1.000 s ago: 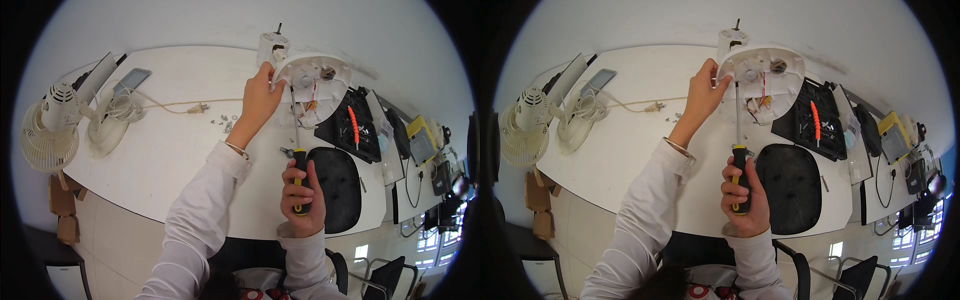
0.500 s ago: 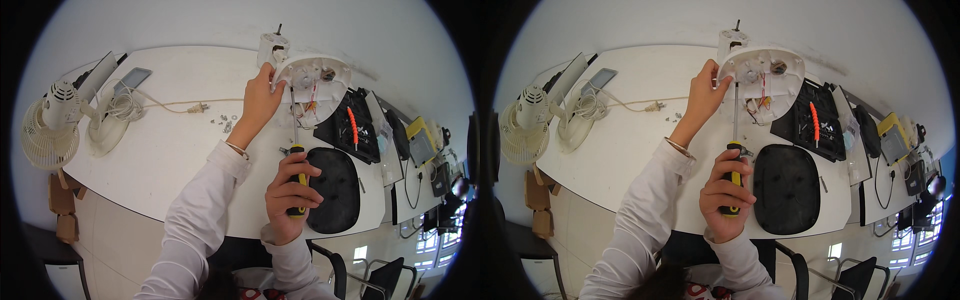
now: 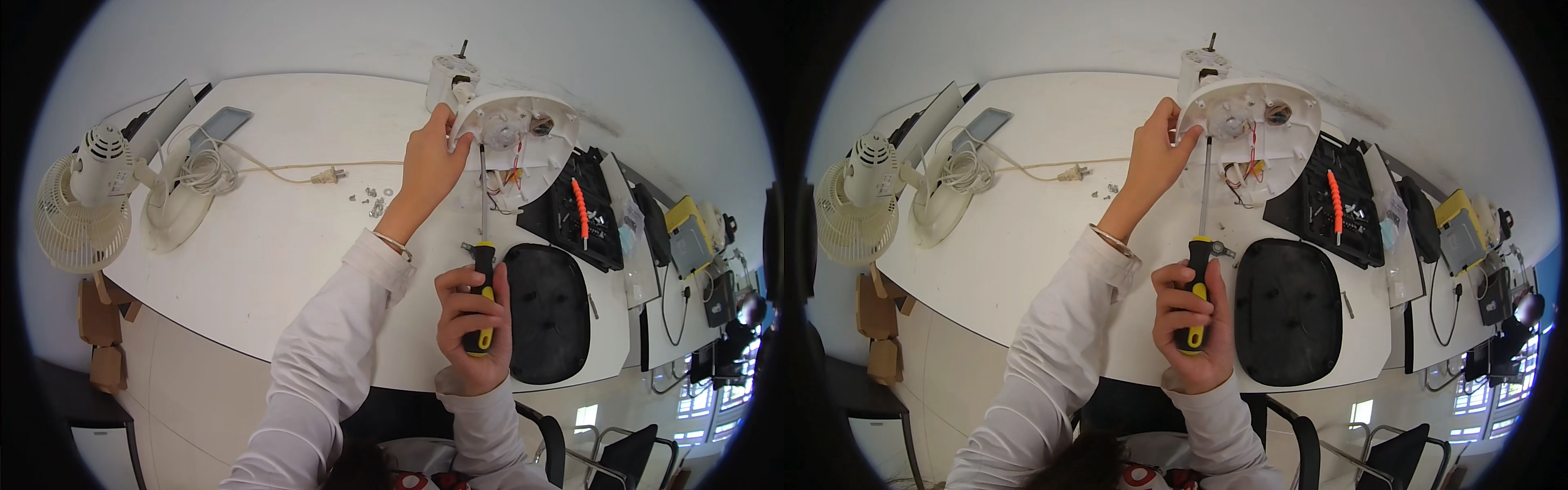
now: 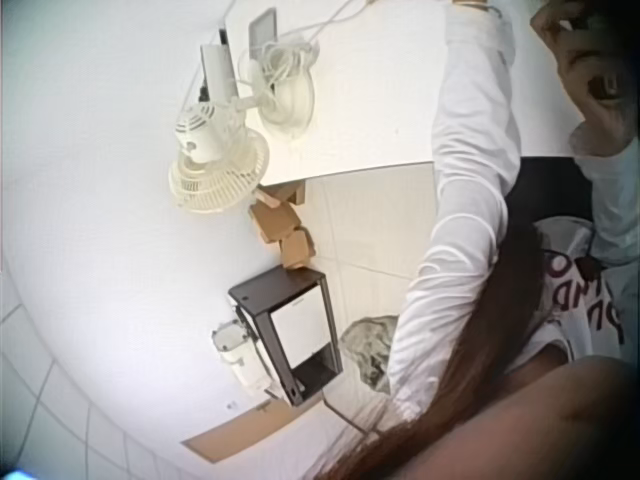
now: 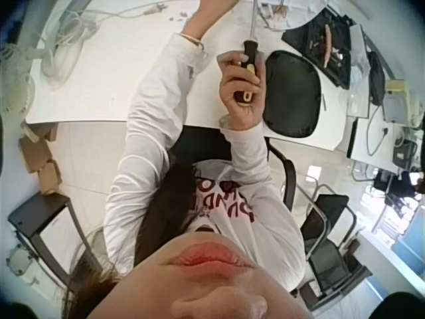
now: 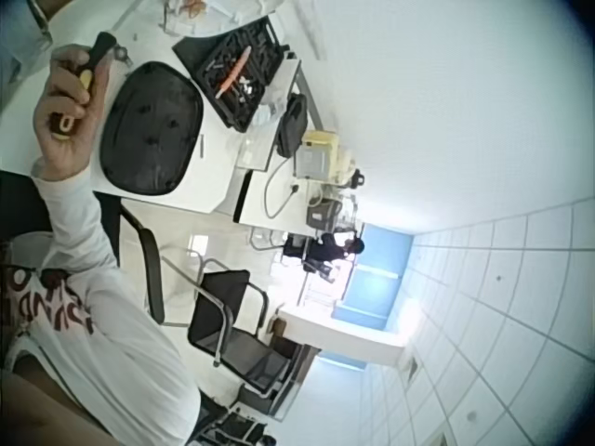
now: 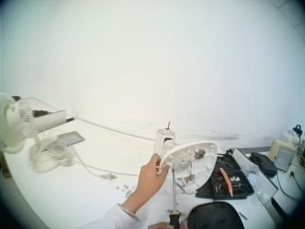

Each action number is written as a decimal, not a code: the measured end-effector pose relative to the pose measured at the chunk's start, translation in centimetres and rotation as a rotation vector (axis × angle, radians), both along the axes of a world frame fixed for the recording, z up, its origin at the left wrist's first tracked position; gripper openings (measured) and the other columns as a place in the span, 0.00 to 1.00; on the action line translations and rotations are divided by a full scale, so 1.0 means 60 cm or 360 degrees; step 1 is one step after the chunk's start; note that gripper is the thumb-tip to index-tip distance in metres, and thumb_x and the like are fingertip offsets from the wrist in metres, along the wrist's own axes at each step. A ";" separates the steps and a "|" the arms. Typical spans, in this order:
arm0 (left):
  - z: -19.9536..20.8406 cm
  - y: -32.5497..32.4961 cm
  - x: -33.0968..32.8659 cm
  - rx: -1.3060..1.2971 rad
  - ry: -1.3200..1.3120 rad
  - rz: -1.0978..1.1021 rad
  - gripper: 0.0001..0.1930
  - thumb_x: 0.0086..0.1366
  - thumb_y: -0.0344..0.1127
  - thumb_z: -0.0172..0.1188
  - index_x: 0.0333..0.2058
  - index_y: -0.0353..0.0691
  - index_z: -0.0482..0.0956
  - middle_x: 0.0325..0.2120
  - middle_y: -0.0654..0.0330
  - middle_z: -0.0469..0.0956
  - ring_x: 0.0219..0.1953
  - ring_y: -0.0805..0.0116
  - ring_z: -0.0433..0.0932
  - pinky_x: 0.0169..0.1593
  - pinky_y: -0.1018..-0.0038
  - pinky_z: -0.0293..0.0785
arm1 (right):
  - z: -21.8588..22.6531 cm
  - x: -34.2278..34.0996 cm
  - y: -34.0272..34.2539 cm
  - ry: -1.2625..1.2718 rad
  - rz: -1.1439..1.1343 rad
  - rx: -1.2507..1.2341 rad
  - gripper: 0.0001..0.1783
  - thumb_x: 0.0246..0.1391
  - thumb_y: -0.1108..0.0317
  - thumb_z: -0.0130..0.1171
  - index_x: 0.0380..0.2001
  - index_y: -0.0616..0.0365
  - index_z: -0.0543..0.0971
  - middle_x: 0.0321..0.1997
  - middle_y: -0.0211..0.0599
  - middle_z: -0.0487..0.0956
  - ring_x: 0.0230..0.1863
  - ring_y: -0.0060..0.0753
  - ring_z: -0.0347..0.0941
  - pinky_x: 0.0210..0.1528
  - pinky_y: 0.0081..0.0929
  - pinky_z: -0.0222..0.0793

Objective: The person uses a screwdriver to tighten screws into a white plastic housing containing wires and a motor. They repeatedly pick up screws from the table, insert them into the housing, and turn the screwdriver to secure them.

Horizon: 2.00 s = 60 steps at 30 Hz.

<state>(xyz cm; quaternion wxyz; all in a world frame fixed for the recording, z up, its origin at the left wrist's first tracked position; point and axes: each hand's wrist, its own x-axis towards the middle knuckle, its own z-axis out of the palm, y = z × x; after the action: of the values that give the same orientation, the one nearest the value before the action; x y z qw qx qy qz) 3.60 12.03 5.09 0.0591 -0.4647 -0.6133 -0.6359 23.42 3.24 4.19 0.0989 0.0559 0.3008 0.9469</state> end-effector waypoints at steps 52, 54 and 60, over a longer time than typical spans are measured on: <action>-0.009 0.008 -0.001 0.0097 0.0014 0.0013 0.12 0.58 0.32 0.62 0.32 0.37 0.65 0.27 0.54 0.79 0.25 0.65 0.76 0.30 0.74 0.70 | 0.013 0.023 0.015 -0.0070 -0.0097 0.0058 0.21 0.63 0.54 0.48 0.48 0.62 0.69 0.32 0.26 0.71 0.18 0.18 0.63 0.17 0.15 0.62; -0.008 0.006 -0.001 0.0057 0.0005 0.0008 0.12 0.58 0.32 0.61 0.32 0.37 0.65 0.27 0.54 0.79 0.25 0.65 0.76 0.30 0.74 0.70 | 0.014 0.015 0.007 -0.0004 -0.0119 -0.0019 0.21 0.62 0.55 0.48 0.48 0.62 0.69 0.32 0.26 0.72 0.17 0.18 0.64 0.17 0.15 0.64; -0.009 0.008 0.000 0.0077 -0.0013 0.0001 0.12 0.58 0.32 0.61 0.32 0.37 0.66 0.27 0.55 0.79 0.26 0.66 0.76 0.31 0.74 0.70 | 0.013 -0.002 -0.009 0.0123 -0.0159 -0.0133 0.20 0.62 0.55 0.49 0.47 0.61 0.69 0.32 0.25 0.74 0.16 0.18 0.64 0.16 0.16 0.64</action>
<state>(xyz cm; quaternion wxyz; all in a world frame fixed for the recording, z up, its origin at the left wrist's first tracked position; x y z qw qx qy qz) 3.57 12.53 4.56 0.0680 -0.4604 -0.5982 -0.6524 23.29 2.72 4.97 0.1366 0.1032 0.3405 0.9245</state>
